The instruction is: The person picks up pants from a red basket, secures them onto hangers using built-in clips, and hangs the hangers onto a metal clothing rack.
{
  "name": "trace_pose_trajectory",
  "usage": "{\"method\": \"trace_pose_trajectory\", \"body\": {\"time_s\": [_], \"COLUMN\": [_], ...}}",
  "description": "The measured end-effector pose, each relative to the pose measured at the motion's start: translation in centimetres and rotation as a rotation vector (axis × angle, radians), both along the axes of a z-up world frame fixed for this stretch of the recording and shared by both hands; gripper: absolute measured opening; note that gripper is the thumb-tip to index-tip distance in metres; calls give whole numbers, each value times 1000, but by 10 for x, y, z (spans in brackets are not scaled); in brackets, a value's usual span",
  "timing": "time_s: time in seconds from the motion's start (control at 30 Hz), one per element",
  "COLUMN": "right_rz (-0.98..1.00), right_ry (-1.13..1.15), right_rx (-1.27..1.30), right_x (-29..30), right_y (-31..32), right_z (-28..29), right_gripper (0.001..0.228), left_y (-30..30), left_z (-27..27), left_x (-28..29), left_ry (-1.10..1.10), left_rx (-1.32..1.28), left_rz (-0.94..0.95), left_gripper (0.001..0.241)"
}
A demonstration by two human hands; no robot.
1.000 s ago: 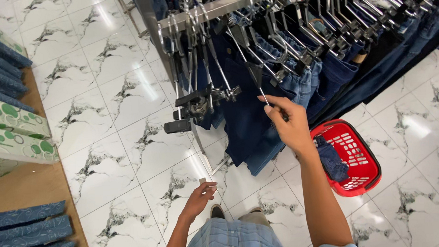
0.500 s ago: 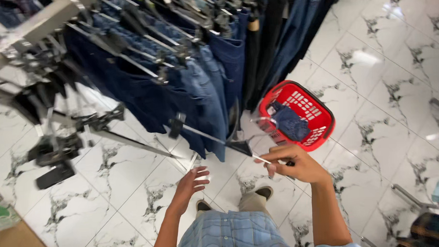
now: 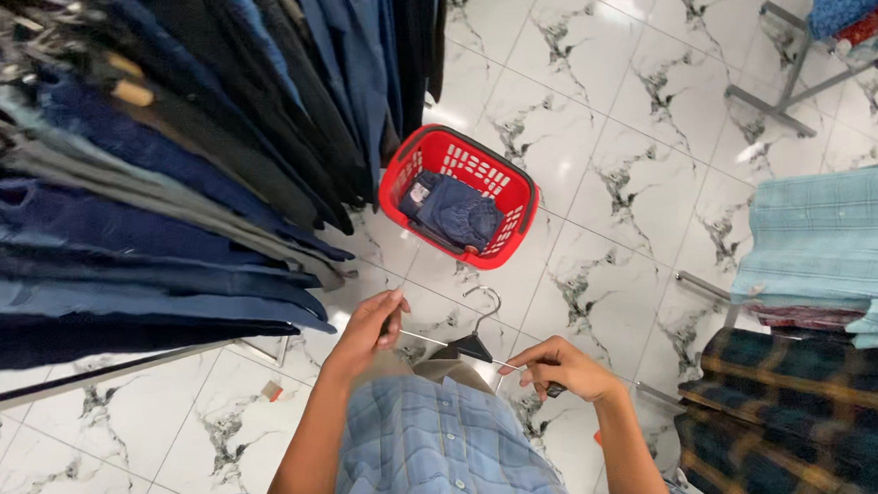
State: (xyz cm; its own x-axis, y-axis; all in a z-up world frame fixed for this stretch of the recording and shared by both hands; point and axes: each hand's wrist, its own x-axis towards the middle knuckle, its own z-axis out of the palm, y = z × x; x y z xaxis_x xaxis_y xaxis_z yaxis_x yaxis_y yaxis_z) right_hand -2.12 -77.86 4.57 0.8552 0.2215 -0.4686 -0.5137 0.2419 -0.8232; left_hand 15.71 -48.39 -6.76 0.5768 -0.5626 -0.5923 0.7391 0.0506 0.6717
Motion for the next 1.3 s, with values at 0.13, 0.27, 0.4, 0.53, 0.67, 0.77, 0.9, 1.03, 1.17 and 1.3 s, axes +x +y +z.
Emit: {"method": "trace_pose_trajectory", "body": {"time_s": [0.13, 0.27, 0.4, 0.53, 0.67, 0.77, 0.9, 1.03, 1.17, 1.3], "right_rz": [-170, -322, -353, -338, -469, -493, -420, -265, 78, 370], "right_ry": [96, 343, 554, 597, 540, 527, 514, 466, 383, 358], "right_rx": [157, 275, 278, 253, 243, 243, 191, 129, 116, 50], "right_x": [-13, 27, 78, 131, 184, 216, 261, 311, 363, 402], "right_y": [-47, -83, -119, -171, -217, -243, -274, -314, -359, -402], "right_z": [-65, -73, -70, -102, -120, -121, -99, -89, -89, -118], "right_gripper": [34, 44, 70, 88, 104, 106, 104, 95, 74, 60], "left_y": [-57, -95, -130, -172, -209, -233, -261, -285, -321, -362], "left_z": [0, -5, -18, -6, -16, -16, -21, -42, -71, -99], "left_x": [13, 44, 86, 137, 184, 208, 226, 225, 211, 168], "left_ry": [15, 41, 72, 82, 72, 73, 65, 57, 39, -4], "left_rx": [-17, 29, 21, 40, 23, 2, -11, -11, 10, 82], "left_rz": [42, 40, 74, 112, 151, 183, 261, 408, 663, 915], "left_gripper": [29, 27, 26, 25, 26, 25, 27, 27, 28, 27]}}
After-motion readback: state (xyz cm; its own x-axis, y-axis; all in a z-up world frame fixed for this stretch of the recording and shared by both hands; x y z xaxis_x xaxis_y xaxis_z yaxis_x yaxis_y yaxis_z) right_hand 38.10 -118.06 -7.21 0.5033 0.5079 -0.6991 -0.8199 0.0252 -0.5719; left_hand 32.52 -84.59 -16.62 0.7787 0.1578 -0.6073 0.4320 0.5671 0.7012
